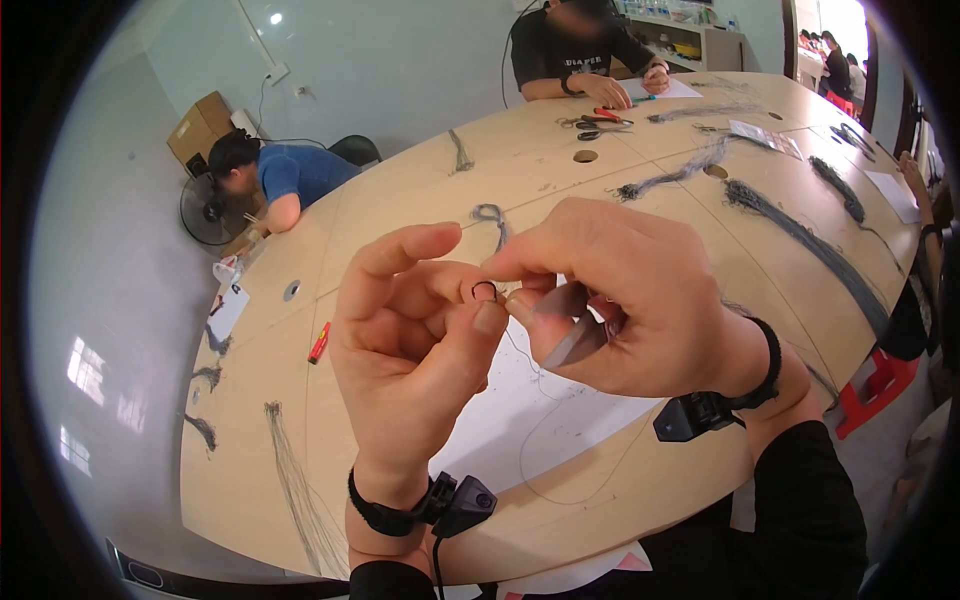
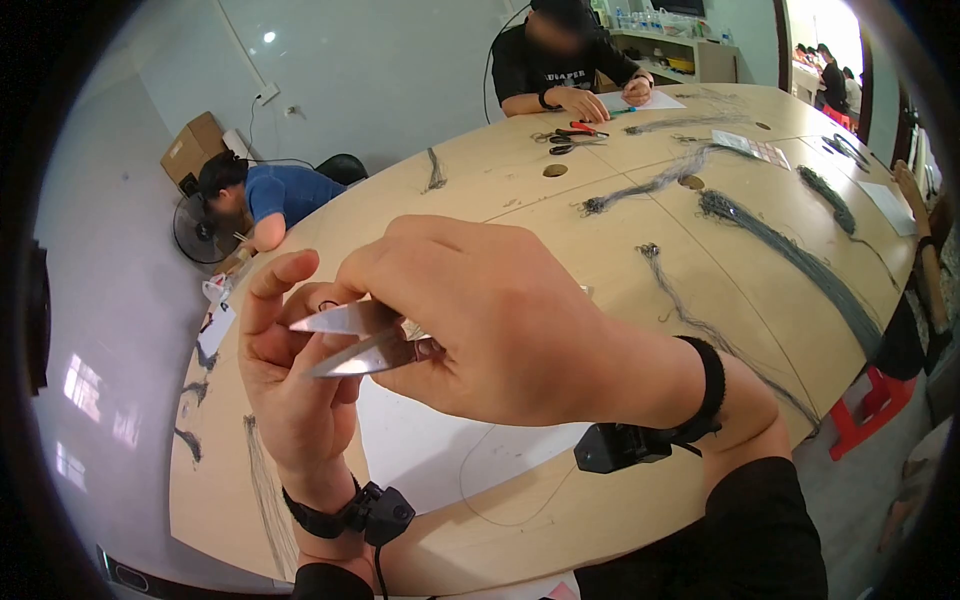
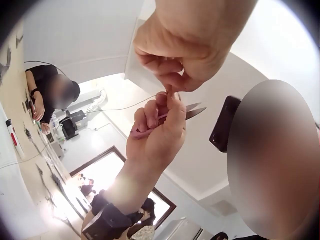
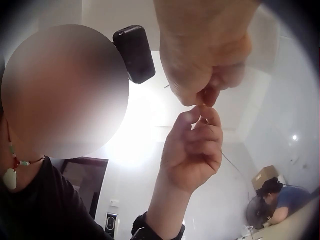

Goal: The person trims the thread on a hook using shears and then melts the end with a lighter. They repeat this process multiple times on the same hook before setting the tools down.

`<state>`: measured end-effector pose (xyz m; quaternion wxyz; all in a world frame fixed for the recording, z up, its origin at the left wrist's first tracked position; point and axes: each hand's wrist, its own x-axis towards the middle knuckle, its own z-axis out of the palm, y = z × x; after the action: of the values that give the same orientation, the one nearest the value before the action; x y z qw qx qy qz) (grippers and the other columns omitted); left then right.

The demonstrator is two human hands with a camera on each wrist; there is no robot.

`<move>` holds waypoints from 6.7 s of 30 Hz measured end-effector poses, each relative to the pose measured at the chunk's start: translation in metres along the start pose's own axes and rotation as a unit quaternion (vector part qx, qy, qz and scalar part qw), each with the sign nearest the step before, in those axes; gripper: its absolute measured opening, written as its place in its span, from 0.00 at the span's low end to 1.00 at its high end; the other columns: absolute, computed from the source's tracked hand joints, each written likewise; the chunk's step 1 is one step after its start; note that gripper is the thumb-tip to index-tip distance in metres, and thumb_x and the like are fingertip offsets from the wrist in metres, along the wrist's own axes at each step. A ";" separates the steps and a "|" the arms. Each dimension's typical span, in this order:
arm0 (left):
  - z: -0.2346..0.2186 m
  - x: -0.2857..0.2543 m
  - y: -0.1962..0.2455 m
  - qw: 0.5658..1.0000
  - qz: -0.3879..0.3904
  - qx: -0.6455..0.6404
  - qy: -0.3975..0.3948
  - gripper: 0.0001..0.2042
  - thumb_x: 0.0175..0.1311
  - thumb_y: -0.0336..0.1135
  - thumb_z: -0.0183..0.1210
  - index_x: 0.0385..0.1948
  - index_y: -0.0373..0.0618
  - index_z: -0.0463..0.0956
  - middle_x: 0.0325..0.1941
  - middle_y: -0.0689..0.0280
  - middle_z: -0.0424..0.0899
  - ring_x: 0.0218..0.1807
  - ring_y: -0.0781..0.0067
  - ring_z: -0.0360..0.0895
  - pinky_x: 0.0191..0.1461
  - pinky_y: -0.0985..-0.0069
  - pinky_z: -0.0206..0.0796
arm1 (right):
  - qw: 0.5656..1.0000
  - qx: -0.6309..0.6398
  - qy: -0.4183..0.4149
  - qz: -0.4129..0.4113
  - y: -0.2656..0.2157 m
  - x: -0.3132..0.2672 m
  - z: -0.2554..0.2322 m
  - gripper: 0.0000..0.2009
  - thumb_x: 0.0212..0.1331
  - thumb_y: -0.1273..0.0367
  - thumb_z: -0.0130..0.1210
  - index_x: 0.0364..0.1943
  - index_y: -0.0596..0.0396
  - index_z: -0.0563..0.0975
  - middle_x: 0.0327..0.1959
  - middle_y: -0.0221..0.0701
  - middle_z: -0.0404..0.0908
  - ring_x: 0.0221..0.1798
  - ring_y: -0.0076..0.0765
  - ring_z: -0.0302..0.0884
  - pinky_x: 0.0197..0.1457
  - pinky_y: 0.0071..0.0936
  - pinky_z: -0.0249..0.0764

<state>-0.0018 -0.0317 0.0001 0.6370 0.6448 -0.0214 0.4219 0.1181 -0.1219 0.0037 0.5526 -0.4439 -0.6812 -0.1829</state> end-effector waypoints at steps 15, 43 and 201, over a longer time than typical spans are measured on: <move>0.006 -0.002 -0.001 0.999 0.014 0.029 0.026 0.23 0.45 0.18 0.52 0.46 0.38 0.57 0.24 0.65 0.74 0.17 0.88 0.66 0.13 0.93 0.54 | 0.995 0.070 -0.011 0.065 0.008 0.000 -0.007 0.05 0.34 0.78 0.49 0.21 0.57 0.69 0.15 0.24 0.64 0.15 0.16 0.56 0.16 0.14 0.52; -0.009 0.006 0.000 0.989 0.088 0.104 0.055 0.21 0.52 0.26 0.50 0.49 0.38 0.57 0.30 0.65 0.73 0.10 0.96 0.50 0.11 0.98 0.41 | 0.934 -0.084 -0.226 0.263 0.058 -0.005 0.002 0.09 0.43 0.68 0.47 0.24 0.61 0.69 0.18 0.33 0.69 0.20 0.34 0.65 0.24 0.24 0.63; -0.011 0.006 0.007 1.000 0.003 -0.010 -0.022 0.22 0.48 0.22 0.53 0.46 0.37 0.56 0.26 0.63 0.75 0.19 0.88 0.67 0.15 0.94 0.55 | 0.967 0.207 -0.017 0.151 0.005 0.008 0.015 0.05 0.45 0.72 0.52 0.25 0.59 0.71 0.20 0.25 0.68 0.21 0.16 0.62 0.22 0.15 0.60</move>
<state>-0.0080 -0.0210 0.0074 0.6412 0.6476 -0.0414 0.4096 0.1134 -0.1046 0.0049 0.6420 -0.4204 -0.6388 0.0551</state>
